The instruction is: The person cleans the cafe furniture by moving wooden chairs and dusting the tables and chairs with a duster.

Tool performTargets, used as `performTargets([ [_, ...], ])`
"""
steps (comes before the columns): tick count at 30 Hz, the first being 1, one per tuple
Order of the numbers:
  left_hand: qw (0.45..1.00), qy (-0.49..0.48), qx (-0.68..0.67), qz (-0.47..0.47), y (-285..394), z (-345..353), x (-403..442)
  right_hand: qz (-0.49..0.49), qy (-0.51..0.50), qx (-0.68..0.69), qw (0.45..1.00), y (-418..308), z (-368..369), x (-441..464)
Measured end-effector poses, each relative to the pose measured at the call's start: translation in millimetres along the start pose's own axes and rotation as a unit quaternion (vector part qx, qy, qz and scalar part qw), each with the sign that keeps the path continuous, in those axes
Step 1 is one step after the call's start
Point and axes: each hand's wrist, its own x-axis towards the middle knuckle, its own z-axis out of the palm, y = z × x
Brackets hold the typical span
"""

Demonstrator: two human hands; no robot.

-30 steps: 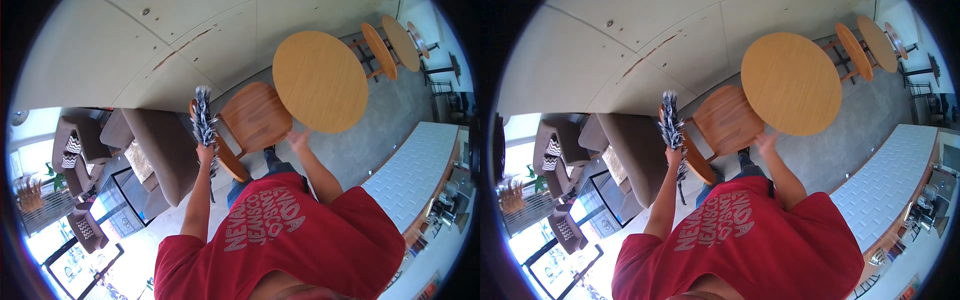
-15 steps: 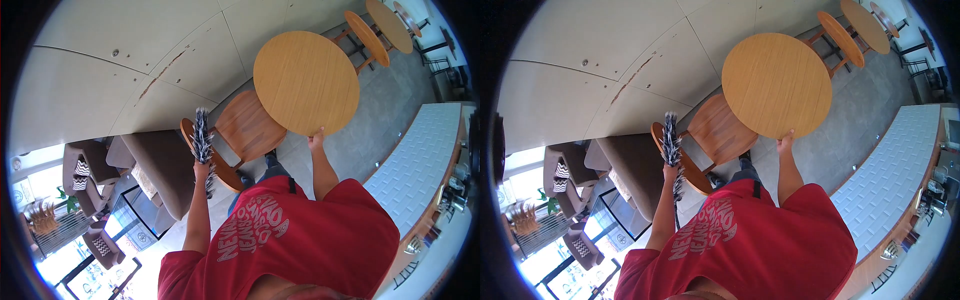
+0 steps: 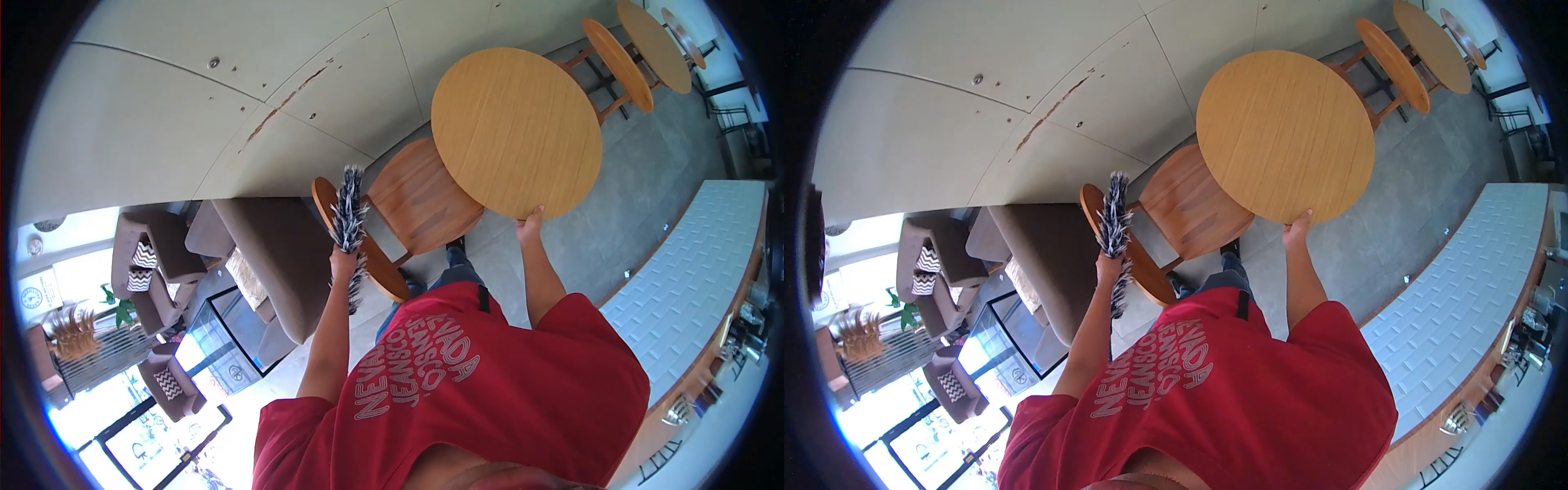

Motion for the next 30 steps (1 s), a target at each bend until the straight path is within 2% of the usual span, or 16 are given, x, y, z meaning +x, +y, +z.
performTargets([
  [4, 0.999, 0.031, 0.010, -0.002, -2, -11, -21, 0.031, 0.117, -0.072, 0.990, 59, 6, 1],
  [6, 0.997, 0.078, -0.007, 0.005, 2, -23, -35, 0.099, 0.158, -0.236, 0.954, 92, 39, -55],
  [7, 0.993, 0.102, -0.063, 0.019, 8, -34, -43, 0.076, -0.003, -0.288, 0.954, 103, 49, -98],
  [8, 0.984, 0.126, -0.119, 0.034, 17, -46, -52, 0.169, -0.128, -0.305, 0.928, 191, -21, -14],
  [9, 0.977, 0.144, -0.154, 0.032, 23, -55, -56, 0.042, -0.289, -0.346, 0.892, 168, 30, -117],
  [11, 0.969, 0.143, -0.203, -0.003, 18, -66, -46, 0.019, -0.544, -0.428, 0.722, 158, 72, -217],
  [12, 0.954, 0.129, -0.270, 0.013, 32, -81, -53, -0.024, -0.614, -0.481, 0.625, 156, 89, -257],
  [14, 0.918, 0.157, -0.360, 0.063, 69, -111, -73, 0.104, -0.668, -0.465, 0.572, 133, 111, -334],
  [17, 0.852, 0.095, -0.506, 0.094, 63, -133, -46, 0.050, -0.735, -0.529, 0.421, 124, 118, -387],
  [20, 0.760, -0.024, -0.648, 0.040, 78, -172, -58, -0.020, -0.676, -0.590, 0.441, 144, 99, -405],
  [21, 0.742, -0.015, -0.666, 0.072, 75, -175, -58, 0.069, -0.679, -0.531, 0.502, 174, 83, -389],
  [22, 0.722, -0.006, -0.685, 0.103, 72, -177, -62, 0.065, -0.678, -0.538, 0.496, 175, 78, -392],
  [24, 0.709, -0.018, -0.700, 0.090, 77, -191, -102, 0.048, -0.612, -0.447, 0.650, 163, 64, -389],
  [26, 0.724, -0.059, -0.676, 0.126, 46, -159, -77, -0.057, -0.569, -0.547, 0.611, 135, 49, -378],
  [28, 0.806, -0.065, -0.556, 0.194, 22, -130, -65, -0.267, -0.521, -0.612, 0.532, 108, 20, -367],
  [30, 0.850, -0.252, -0.453, 0.094, -6, -109, -58, -0.309, -0.413, -0.707, 0.484, 87, -22, -352],
])
